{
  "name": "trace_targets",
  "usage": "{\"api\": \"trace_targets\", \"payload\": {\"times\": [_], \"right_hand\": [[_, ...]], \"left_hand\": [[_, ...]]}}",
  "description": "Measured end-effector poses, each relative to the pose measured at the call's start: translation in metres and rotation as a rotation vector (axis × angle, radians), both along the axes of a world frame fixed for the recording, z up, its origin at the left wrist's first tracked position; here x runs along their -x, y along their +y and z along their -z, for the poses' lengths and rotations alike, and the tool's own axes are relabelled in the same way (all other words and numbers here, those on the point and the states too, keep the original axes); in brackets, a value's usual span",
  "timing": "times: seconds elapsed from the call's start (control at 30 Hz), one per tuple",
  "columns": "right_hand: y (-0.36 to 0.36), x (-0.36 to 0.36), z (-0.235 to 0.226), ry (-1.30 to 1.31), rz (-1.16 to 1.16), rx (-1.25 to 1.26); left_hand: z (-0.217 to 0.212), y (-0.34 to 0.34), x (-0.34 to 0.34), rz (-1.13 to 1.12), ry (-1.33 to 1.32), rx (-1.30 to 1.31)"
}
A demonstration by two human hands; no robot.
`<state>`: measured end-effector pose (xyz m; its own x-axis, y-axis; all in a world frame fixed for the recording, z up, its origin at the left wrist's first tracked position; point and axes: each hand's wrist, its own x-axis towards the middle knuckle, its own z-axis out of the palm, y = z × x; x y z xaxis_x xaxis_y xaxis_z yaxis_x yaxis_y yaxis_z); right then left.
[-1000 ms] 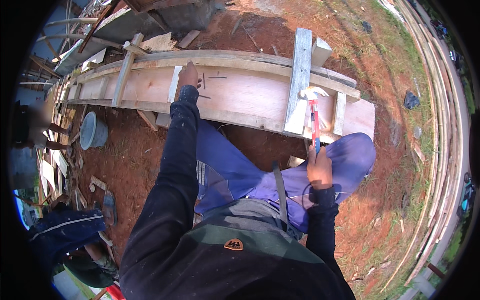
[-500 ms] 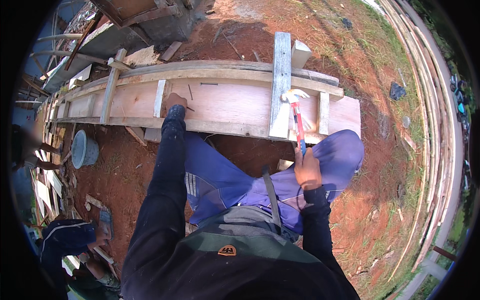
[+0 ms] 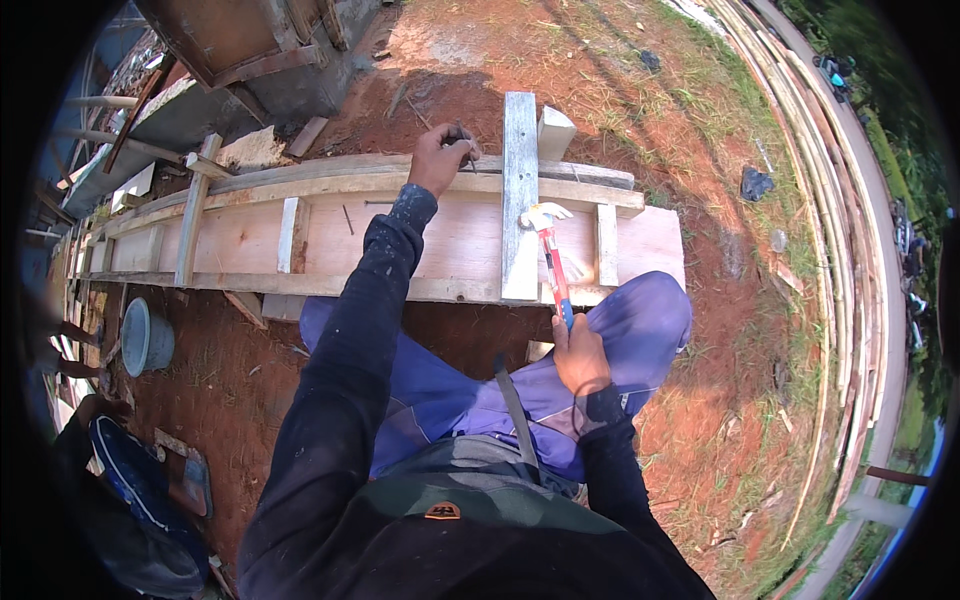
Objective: The person assembles a wooden structure by positioning planks and hammering nails into place. They use a hammer to secure the pieces together while sitting on the ground.
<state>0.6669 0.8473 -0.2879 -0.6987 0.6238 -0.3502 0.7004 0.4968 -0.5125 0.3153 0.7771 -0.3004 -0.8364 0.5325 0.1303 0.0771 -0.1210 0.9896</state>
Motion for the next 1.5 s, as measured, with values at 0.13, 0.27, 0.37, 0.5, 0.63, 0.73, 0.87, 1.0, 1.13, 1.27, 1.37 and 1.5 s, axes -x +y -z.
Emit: {"api": "trace_targets", "payload": {"times": [0.13, 0.27, 0.37, 0.5, 0.63, 0.73, 0.87, 1.0, 1.13, 1.27, 1.37, 1.5], "right_hand": [[0.001, -0.002, 0.002, 0.056, 0.001, 0.028], [0.003, -0.004, 0.004, 0.148, -0.011, 0.071], [0.002, -0.006, 0.006, 0.194, -0.007, 0.024], [0.000, -0.007, 0.004, 0.260, -0.015, 0.005], [0.000, -0.007, 0.010, 0.293, -0.017, -0.016], [0.000, -0.007, 0.009, 0.279, -0.005, -0.011], [0.005, -0.003, 0.007, 0.356, -0.015, 0.047], [0.015, 0.022, -0.009, 0.489, 0.001, -0.097], [0.028, 0.051, -0.049, 0.697, 0.069, -0.151], [0.035, 0.067, -0.069, 0.773, 0.041, -0.149], [0.040, 0.071, -0.074, 0.736, 0.004, -0.183], [0.041, 0.077, -0.087, 0.828, -0.021, -0.216]], "left_hand": [[0.006, 0.056, 0.003, 0.049, 0.213, 0.047], [0.008, 0.075, 0.004, 0.002, 0.435, 0.252], [0.002, 0.077, 0.003, -0.015, 0.567, 0.354], [0.001, 0.073, 0.006, 0.012, 0.663, 0.410], [0.002, 0.070, 0.004, 0.014, 0.678, 0.372], [-0.002, 0.070, 0.000, 0.000, 0.748, 0.369], [-0.006, 0.073, -0.007, 0.027, 0.790, 0.366], [-0.001, 0.072, -0.016, 0.040, 0.733, 0.319], [0.004, 0.074, -0.017, 0.014, 0.635, 0.271], [0.010, 0.072, -0.013, -0.026, 0.689, 0.296], [0.008, 0.075, -0.015, -0.017, 0.687, 0.275], [0.007, 0.074, -0.017, -0.010, 0.624, 0.229]]}}
